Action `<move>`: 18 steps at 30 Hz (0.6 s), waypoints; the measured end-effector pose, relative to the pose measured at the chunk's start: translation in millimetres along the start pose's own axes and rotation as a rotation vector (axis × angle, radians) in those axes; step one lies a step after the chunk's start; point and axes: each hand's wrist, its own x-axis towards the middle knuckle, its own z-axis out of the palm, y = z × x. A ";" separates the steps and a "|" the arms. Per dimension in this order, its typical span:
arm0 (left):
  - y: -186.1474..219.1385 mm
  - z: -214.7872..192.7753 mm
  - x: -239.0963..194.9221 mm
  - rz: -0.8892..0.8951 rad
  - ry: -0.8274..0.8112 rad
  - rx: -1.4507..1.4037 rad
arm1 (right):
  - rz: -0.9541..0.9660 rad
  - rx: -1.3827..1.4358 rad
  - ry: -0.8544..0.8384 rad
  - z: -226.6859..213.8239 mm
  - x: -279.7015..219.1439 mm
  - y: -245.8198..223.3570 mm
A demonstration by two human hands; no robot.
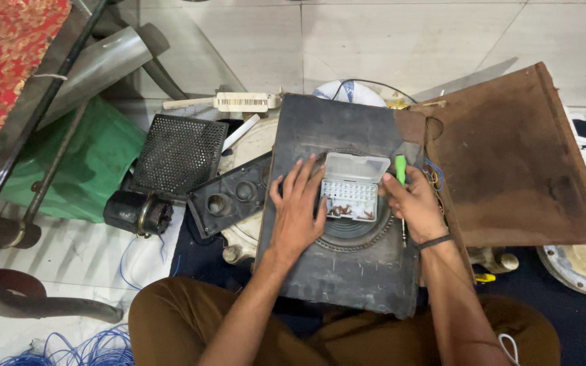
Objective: The person sits on the floor and uses a green-handled screwdriver to manipulate small components inside a plastic case placed on a disassembled fan motor housing. They repeatedly pick up, adjust, and place small parts while working on the electronics.
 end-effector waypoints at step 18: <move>4.9 -3.1 6.7 -0.004 -0.183 0.063 | -0.252 -0.475 -0.025 8.3 -21.5 6.2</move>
